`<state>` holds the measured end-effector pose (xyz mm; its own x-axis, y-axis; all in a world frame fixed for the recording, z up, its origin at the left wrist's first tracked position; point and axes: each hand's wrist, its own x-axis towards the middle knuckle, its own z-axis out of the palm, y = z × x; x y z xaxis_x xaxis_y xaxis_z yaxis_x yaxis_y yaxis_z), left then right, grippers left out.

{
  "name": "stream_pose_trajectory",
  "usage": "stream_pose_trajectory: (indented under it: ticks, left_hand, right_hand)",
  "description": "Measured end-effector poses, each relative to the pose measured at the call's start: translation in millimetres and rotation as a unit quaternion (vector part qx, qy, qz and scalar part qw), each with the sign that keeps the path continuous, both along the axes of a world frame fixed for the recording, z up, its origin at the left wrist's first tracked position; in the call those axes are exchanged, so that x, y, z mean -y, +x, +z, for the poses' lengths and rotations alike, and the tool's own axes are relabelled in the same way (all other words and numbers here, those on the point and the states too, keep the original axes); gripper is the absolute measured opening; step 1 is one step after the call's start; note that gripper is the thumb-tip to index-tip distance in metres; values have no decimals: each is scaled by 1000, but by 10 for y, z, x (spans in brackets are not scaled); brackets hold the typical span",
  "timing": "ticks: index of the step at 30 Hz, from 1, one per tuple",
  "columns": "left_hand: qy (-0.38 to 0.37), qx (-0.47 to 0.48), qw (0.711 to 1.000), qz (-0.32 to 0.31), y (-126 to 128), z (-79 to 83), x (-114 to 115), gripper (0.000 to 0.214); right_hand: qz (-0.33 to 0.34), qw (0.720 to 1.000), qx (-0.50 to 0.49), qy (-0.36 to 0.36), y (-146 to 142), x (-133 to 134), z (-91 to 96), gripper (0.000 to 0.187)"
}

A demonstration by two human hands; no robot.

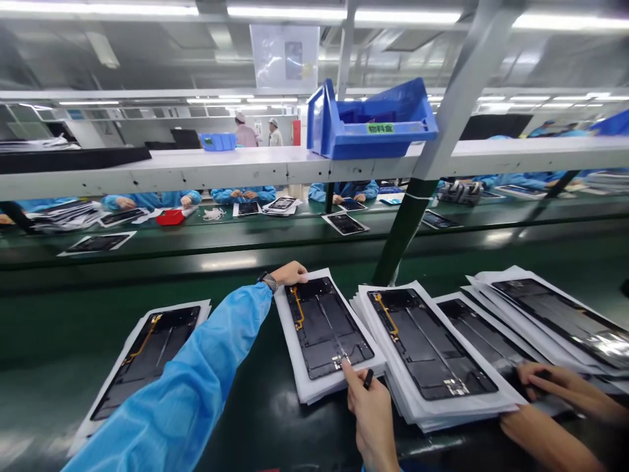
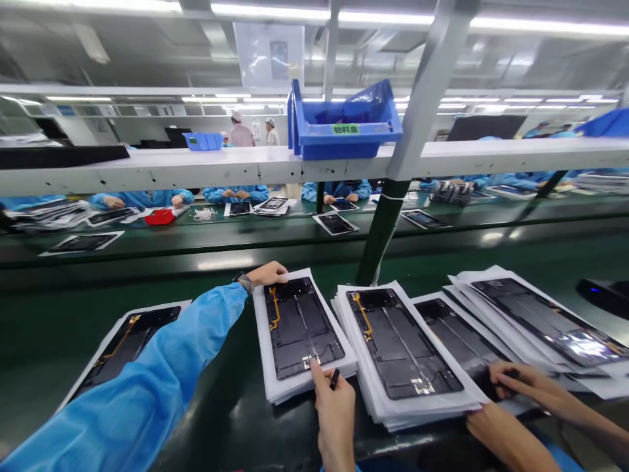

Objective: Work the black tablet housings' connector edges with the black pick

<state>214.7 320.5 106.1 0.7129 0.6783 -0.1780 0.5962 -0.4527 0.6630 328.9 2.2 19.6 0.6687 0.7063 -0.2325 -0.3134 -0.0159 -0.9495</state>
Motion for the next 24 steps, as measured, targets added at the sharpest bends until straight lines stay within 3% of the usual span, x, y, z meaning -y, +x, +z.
stream_pose_trajectory:
  ticks: [4, 9, 24]
  left_hand:
    - [1, 15, 1000, 9, -18, -108, -53, 37]
    - [10, 32, 999, 4, -83, -187, -80, 37]
    - [50, 6, 999, -16, -121, -172, -32, 37]
  right_hand:
    - [10, 998, -26, -47, 27, -23, -59, 63]
    - [15, 998, -41, -38, 13, -6, -120, 62]
    - [-1, 999, -44, -13, 49, 75, -159, 62]
